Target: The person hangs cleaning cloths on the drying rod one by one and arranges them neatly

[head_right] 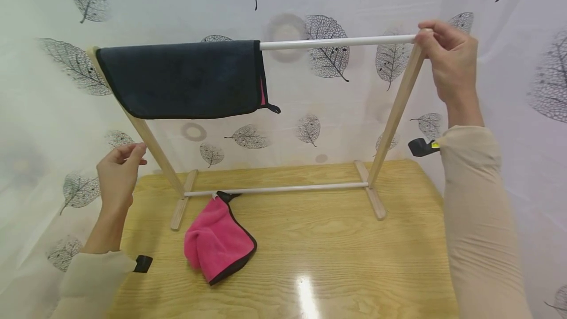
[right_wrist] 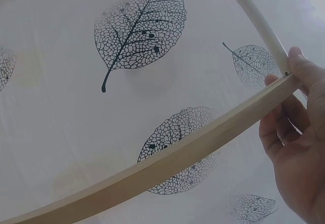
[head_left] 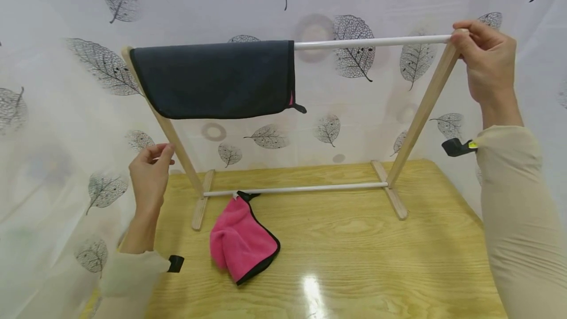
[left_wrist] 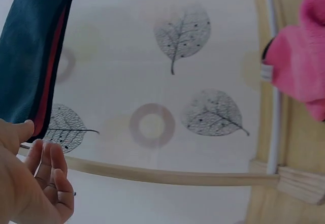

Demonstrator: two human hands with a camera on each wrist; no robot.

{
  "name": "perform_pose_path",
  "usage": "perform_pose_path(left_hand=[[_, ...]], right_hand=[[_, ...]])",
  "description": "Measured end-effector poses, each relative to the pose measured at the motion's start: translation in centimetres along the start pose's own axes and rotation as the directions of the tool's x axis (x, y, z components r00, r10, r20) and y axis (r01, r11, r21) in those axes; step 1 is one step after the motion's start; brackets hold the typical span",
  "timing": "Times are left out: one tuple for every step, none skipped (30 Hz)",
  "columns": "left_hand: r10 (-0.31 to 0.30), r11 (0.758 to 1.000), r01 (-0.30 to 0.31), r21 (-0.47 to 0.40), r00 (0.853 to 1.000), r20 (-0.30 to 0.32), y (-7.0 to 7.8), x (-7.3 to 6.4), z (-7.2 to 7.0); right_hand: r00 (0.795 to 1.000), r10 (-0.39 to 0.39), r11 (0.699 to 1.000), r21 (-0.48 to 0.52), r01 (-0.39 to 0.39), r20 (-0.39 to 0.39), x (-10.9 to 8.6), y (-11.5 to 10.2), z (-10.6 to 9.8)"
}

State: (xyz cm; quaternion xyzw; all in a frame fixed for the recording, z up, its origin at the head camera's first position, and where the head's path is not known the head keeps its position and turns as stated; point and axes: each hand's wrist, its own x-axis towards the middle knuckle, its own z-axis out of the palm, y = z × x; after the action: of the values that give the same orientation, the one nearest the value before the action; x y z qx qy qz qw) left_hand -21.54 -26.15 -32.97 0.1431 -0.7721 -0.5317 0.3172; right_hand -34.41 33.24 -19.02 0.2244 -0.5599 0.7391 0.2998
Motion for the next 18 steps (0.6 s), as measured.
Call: perform_pose_path(left_hand=[[-0.001,1.000,0.000,0.011,1.000,0.012,-0.3,-0.3,0.1],[-0.001,1.000,0.001,0.020,1.000,0.025,-0.6,-0.6,0.3],[-0.008,1.000,0.007,0.024,0.999,0.037,-0.8,-0.9,0.4],[-0.016,0.999,0.015,0.031,0.998,0.052,-1.1,-1.2,0.5],[-0.025,0.999,0.022,0.036,0.997,0.067,-1.4,-1.5,0.7],[-0.033,0.999,0.030,0.033,0.996,0.080,-1.6,-1.7,0.9],[-0.043,0.998,0.039,0.042,0.994,0.100,-1.9,-2.0,1.0],[-0.053,0.998,0.048,0.045,0.992,0.115,-2.2,-2.2,1.1],[-0.059,0.997,0.053,0.052,0.990,0.127,-2.5,-2.4,1.3],[-0.064,0.996,0.055,0.064,0.988,0.142,-2.9,-2.5,1.5],[-0.064,0.996,0.053,0.074,0.986,0.153,-3.2,-2.7,1.8],[-0.068,0.995,0.054,0.086,0.984,0.165,-3.5,-2.8,2.0],[-0.069,0.994,0.052,0.099,0.982,0.177,-3.8,-3.0,2.2],[-0.069,0.993,0.049,0.108,0.980,0.185,-4.1,-3.1,2.5],[-0.070,0.992,0.048,0.119,0.978,0.195,-4.3,-3.3,2.7],[-0.074,0.990,0.047,0.130,0.975,0.207,-4.6,-3.5,3.0],[-0.073,0.989,0.043,0.139,0.973,0.217,-4.9,-3.6,3.2],[-0.077,0.988,0.044,0.146,0.971,0.227,-5.2,-3.7,3.5]], right_hand=[[1.000,0.000,1.000,0.001,0.000,-0.001,0.0,0.0,0.0],[1.000,0.002,1.000,0.000,-0.002,-0.001,0.0,0.0,0.0],[1.000,0.005,1.000,-0.001,-0.005,-0.001,-0.1,-0.1,0.1],[1.000,0.004,1.000,-0.006,-0.004,-0.001,-0.1,-0.1,0.1],[1.000,0.006,1.000,-0.010,-0.006,0.000,-0.1,-0.2,0.1],[1.000,0.007,1.000,-0.012,-0.007,0.000,-0.1,-0.2,0.1],[1.000,0.009,1.000,-0.012,-0.009,0.001,-0.1,-0.2,0.1],[1.000,0.010,1.000,-0.013,-0.009,0.002,-0.1,-0.2,0.1],[1.000,0.008,1.000,-0.014,-0.008,0.002,-0.1,-0.3,0.1],[1.000,0.008,1.000,-0.015,-0.008,0.003,-0.1,-0.2,0.1],[1.000,0.009,1.000,-0.011,-0.009,0.002,-0.1,-0.2,0.1],[1.000,0.010,1.000,-0.008,-0.010,0.002,-0.1,-0.2,0.1],[1.000,0.011,1.000,-0.006,-0.011,0.001,-0.1,-0.2,0.1],[1.000,0.012,1.000,-0.005,-0.012,0.001,-0.1,-0.2,0.1],[1.000,0.013,1.000,-0.002,-0.013,0.000,-0.1,-0.2,0.1],[1.000,0.012,1.000,0.004,-0.012,-0.001,-0.1,-0.2,0.1],[1.000,0.012,1.000,0.009,-0.012,-0.003,0.0,-0.2,0.1],[1.000,0.010,1.000,0.014,-0.010,-0.005,0.0,-0.2,0.1]])
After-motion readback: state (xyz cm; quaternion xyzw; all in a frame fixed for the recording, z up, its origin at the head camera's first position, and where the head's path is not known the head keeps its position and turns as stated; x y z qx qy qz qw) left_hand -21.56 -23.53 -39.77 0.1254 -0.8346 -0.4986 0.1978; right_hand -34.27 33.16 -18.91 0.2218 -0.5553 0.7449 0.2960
